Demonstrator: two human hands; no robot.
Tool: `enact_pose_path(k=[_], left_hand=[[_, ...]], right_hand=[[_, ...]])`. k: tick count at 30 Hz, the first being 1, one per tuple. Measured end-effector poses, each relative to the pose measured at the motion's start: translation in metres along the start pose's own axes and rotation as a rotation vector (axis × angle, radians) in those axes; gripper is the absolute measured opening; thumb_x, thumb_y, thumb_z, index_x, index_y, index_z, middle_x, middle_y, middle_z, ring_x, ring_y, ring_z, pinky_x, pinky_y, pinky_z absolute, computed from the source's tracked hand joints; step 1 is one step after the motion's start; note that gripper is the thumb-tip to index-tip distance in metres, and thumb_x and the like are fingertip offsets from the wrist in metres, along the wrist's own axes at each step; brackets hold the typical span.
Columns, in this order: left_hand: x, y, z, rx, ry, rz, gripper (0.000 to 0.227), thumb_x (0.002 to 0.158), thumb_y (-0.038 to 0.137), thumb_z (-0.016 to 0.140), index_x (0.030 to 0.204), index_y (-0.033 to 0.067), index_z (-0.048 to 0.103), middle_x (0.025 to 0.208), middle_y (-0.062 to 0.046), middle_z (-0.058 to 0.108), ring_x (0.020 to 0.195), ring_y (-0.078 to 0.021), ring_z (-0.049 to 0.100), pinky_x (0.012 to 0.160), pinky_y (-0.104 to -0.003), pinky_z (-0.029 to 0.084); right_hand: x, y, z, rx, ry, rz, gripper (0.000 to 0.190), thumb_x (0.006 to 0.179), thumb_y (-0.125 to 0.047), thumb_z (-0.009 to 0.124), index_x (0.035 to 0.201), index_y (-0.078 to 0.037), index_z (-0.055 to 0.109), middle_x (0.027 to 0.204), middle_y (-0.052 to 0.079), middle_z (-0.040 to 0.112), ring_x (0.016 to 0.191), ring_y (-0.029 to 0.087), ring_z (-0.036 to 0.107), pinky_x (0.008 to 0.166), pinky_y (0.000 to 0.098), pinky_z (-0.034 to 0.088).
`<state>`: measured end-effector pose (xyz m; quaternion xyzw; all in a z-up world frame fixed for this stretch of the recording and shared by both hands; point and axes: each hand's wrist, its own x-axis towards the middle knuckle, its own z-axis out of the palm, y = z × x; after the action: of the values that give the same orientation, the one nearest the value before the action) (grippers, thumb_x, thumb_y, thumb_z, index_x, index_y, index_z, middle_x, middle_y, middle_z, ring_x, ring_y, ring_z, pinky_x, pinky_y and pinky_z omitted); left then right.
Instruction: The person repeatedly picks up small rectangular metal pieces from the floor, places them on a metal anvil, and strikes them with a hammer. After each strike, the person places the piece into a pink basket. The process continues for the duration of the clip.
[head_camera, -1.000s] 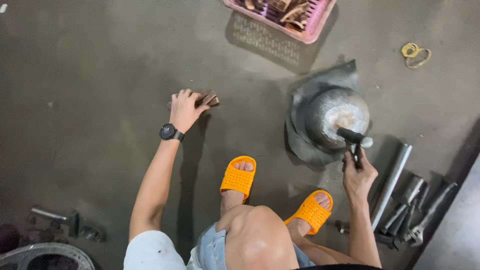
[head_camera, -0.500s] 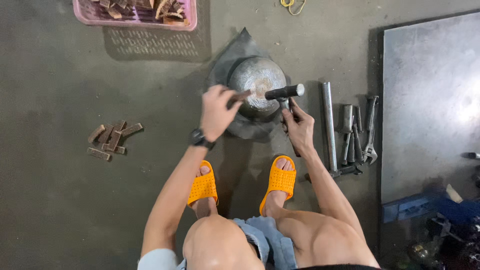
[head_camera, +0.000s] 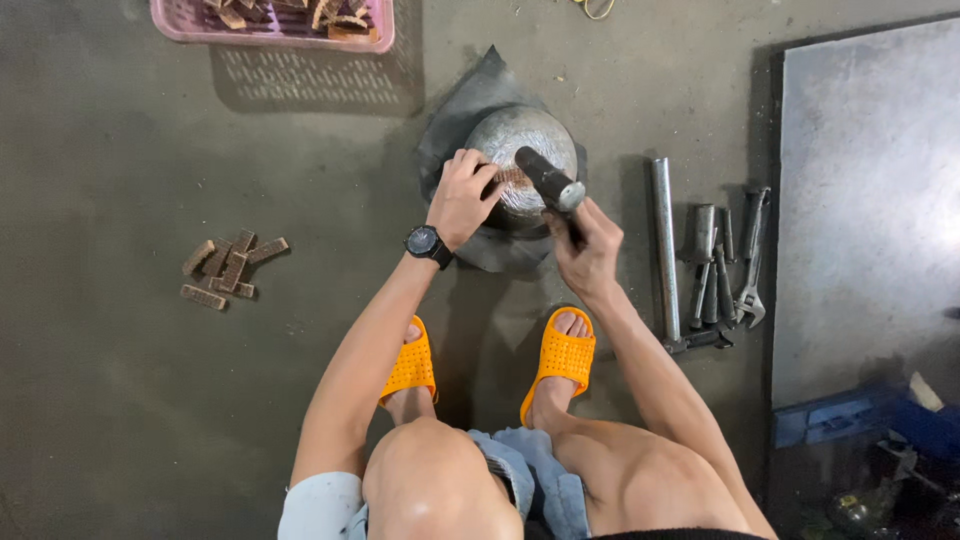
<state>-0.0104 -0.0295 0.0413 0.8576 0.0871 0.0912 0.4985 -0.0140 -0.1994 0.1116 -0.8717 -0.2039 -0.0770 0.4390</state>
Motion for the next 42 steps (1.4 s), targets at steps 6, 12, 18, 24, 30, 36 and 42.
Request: enact_pose_path(k=[6,12,18,24,30,36,42], left_hand=[[0.009,-0.069,0.016,0.456,-0.196,0.421,0.026,0.091,0.039,0.068,0.095,0.0152,0.058,0.095,0.002,0.045,0.091,-0.0141,0.047,0.078,-0.033,0.044],[0.006,-0.077,0.018,-0.100,-0.227,0.417,0.018,0.091,0.026,0.062,0.095,0.0090,0.059,0.097,-0.005,0.048,0.096,-0.0169,0.048,0.079,-0.034,0.043],[0.006,-0.070,0.014,0.302,-0.203,0.485,0.013,0.088,0.017,0.066,0.085,0.0107,0.056,0.089,-0.003,0.047,0.086,-0.0184,0.049,0.074,-0.036,0.047],[0.008,-0.018,-0.013,0.263,-0.206,0.353,0.023,0.091,0.008,0.062,0.072,0.0092,0.049,0.081,-0.003,0.045,0.079,-0.0123,0.044,0.072,-0.031,0.042],[0.011,-0.037,-0.006,0.425,-0.342,0.549,0.039,0.092,0.005,0.059,0.128,0.0203,0.053,0.130,-0.003,0.046,0.126,-0.0249,0.036,0.096,-0.044,0.036],[0.028,-0.054,0.020,0.522,-0.332,0.596,0.017,0.078,0.008,0.068,0.093,0.0144,0.066,0.094,-0.001,0.047,0.106,-0.0233,0.041,0.092,-0.048,0.035],[0.019,-0.041,-0.010,0.352,-0.312,0.446,0.026,0.086,0.023,0.072,0.100,0.0079,0.057,0.096,-0.001,0.036,0.094,-0.0219,0.040,0.074,-0.035,0.041]], right_hand=[[0.028,-0.010,-0.010,-0.128,-0.276,0.110,0.037,0.089,-0.009,0.072,0.123,0.002,0.065,0.071,0.023,0.062,0.058,0.034,0.062,0.049,0.0413,0.043],[-0.003,0.022,0.007,-0.138,-0.158,0.002,0.032,0.085,0.001,0.072,0.117,0.005,0.066,0.068,0.017,0.057,0.058,0.036,0.059,0.046,0.0387,0.043],[0.008,0.009,-0.007,-0.060,-0.112,0.057,0.031,0.088,-0.004,0.074,0.118,-0.001,0.067,0.069,0.014,0.060,0.061,0.031,0.062,0.049,0.0329,0.044],[0.017,0.015,-0.004,-0.088,-0.252,0.077,0.032,0.086,0.001,0.073,0.118,0.003,0.068,0.066,0.020,0.064,0.053,0.030,0.063,0.045,0.0376,0.043],[-0.001,0.011,-0.013,0.128,-0.022,0.348,0.037,0.095,-0.005,0.065,0.128,0.008,0.055,0.067,0.021,0.067,0.054,0.019,0.063,0.044,0.0299,0.047],[-0.013,0.036,-0.008,0.139,-0.004,0.378,0.038,0.091,-0.004,0.070,0.126,0.005,0.059,0.071,0.023,0.068,0.056,0.018,0.064,0.043,0.0277,0.047],[0.004,0.011,-0.002,0.061,-0.091,0.227,0.035,0.089,-0.006,0.074,0.120,0.005,0.065,0.097,0.027,0.070,0.090,0.039,0.069,0.060,0.0385,0.055]])
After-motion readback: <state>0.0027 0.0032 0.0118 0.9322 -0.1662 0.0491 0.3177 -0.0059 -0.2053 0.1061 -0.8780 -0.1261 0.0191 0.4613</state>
